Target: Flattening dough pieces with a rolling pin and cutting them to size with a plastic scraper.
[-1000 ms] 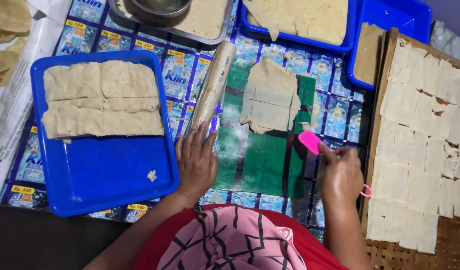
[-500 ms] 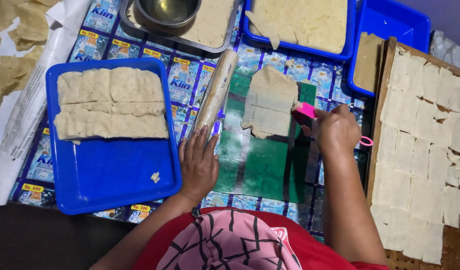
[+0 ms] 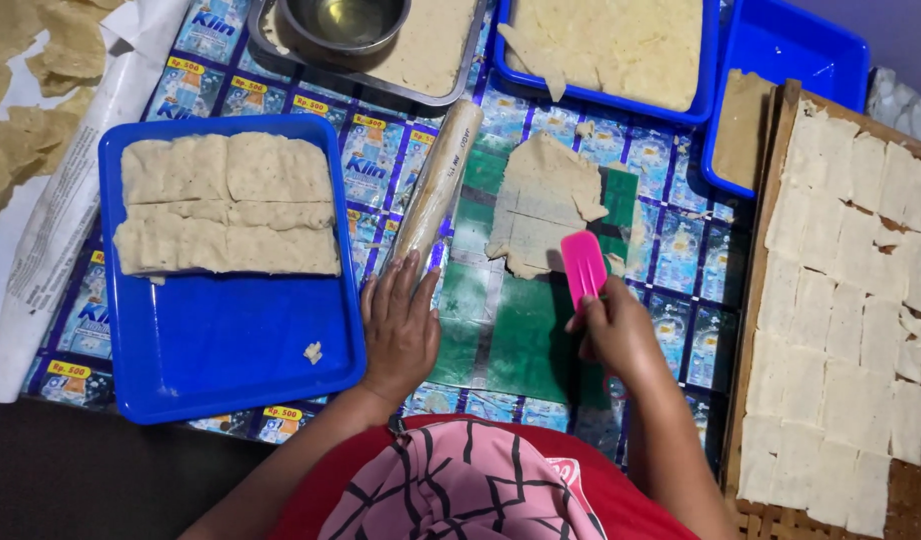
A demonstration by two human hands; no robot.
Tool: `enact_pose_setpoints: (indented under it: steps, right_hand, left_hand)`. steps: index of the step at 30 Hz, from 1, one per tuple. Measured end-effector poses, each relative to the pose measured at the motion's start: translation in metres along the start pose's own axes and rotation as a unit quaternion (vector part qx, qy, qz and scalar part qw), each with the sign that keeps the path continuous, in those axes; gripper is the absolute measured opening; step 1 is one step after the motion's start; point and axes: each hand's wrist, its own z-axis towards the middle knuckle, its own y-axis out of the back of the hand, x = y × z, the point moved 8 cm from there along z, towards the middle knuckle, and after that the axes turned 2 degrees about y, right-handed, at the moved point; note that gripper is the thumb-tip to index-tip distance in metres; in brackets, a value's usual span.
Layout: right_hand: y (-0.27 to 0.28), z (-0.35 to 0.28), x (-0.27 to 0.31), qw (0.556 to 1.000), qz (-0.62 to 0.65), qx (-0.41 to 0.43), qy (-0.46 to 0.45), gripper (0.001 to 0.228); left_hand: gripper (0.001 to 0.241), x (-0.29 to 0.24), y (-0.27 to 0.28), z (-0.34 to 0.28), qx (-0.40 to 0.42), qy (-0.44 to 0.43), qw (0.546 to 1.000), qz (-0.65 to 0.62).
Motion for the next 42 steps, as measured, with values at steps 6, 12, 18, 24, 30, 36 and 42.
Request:
enact_pose_setpoints:
  steps: [6,12,18,24,30,36,42]
  right_hand:
    - [-0.064,-0.015,-0.054,0.997,0.017,0.024,-0.076,0.032]
    - [-0.084,-0.007,-0.021,0.997,0.078,0.028,0.002,0.024]
    - [-0.114,0.015,-0.01,0.988,-0.135,0.031,0.067,0.022]
    - [-0.09,0.004,-0.044,0.997,-0.035,-0.065,0.028,0.022]
    - [-0.099,0.011,-0.085,0.996,0.027,-0.081,-0.037,0.023]
    - [-0.113,0.017,-0.068,0.997,0.036,-0.062,0.009,0.023]
    - [-0.125,0.02,-0.021,0.996,-0.024,-0.04,0.074,0.018]
  left_hand:
    - [0.045,-0.002,0.001,0.001,-0.003,-0.002,1.0,-0.005]
    - [0.046,-0.003,0.002,0.0,0.001,-0.007,1.0,-0.007]
    - [0.046,-0.002,0.002,0.0,-0.009,-0.012,1.0,-0.013]
    - [0.049,0.0,0.0,-0.002,0.0,-0.002,1.0,-0.026]
    - [0.049,-0.002,0.002,0.001,0.008,0.002,1.0,-0.021]
    - [0.048,-0.002,0.002,0.0,-0.005,-0.007,1.0,-0.022]
    - [0.049,-0.003,0.001,0.0,-0.006,-0.009,1.0,-0.016]
